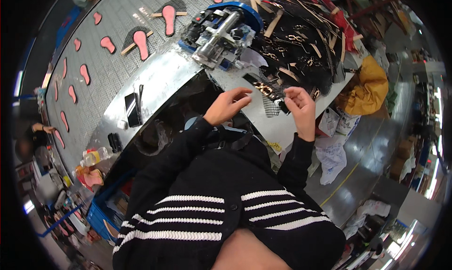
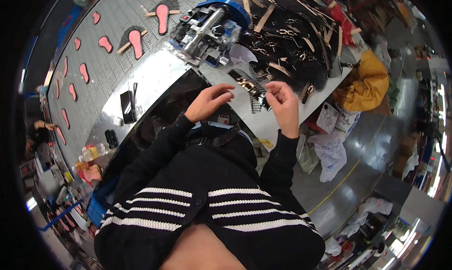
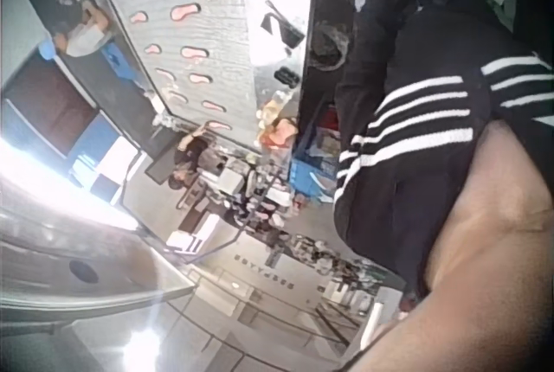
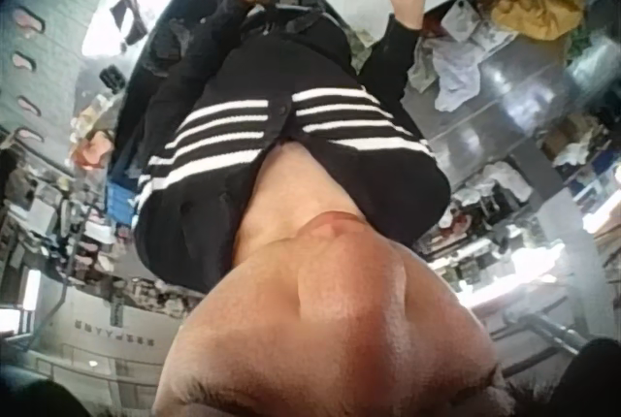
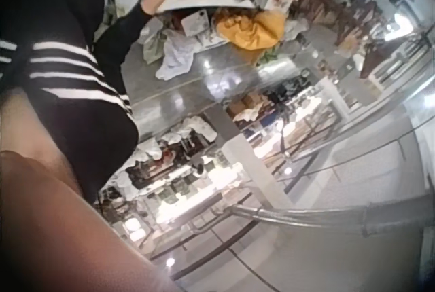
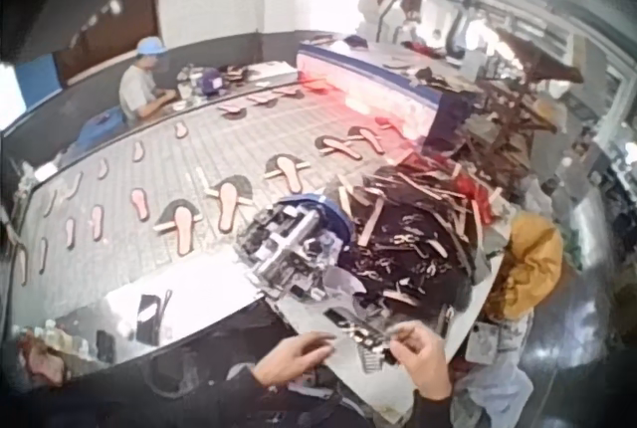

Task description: The recorder is assembling and inspecting shoe components on a production line.

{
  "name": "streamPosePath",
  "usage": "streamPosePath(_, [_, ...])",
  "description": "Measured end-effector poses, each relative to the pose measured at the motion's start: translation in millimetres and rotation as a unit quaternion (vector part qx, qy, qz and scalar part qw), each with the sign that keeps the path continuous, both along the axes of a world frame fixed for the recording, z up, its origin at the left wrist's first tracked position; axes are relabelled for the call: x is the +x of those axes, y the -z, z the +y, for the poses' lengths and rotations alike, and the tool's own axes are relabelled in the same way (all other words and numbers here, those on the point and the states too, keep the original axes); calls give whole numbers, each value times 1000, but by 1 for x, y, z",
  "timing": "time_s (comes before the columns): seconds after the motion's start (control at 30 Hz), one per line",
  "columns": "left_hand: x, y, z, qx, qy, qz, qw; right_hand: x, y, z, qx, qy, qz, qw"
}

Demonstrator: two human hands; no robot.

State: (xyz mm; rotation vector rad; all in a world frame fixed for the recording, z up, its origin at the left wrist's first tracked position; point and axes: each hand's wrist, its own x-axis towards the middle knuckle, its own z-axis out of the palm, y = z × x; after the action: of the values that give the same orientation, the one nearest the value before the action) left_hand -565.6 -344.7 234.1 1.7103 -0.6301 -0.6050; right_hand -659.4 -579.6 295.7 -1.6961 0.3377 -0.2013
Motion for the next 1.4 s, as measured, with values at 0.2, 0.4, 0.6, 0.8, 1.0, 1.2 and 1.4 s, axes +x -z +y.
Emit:
streamPosePath(0.2, [3,-10,-16,-185,-55,427,883,-13,18,44,-25,-115,-23,993])
streamPosePath(0.4, [14,-1,9,-95,-81,38,991,4,33,55,-137,-86,-70,984])
streamPosePath(0.6, [26,47,61,-44,-26,-30,998,60,66,68,-168,-183,-48,967])
streamPosePath(0.8, [43,60,68,-75,-179,123,973,94,103,113,-81,-189,21,978])
streamPosePath(1.0, [63,54,68,-44,-231,194,952,117,115,120,-9,-153,32,988])
streamPosePath(1.2, [75,75,69,-107,-226,252,935,125,99,125,-39,-164,34,985])
streamPosePath(1.4, [86,71,86,-65,-169,221,958,117,94,133,26,-176,47,983])
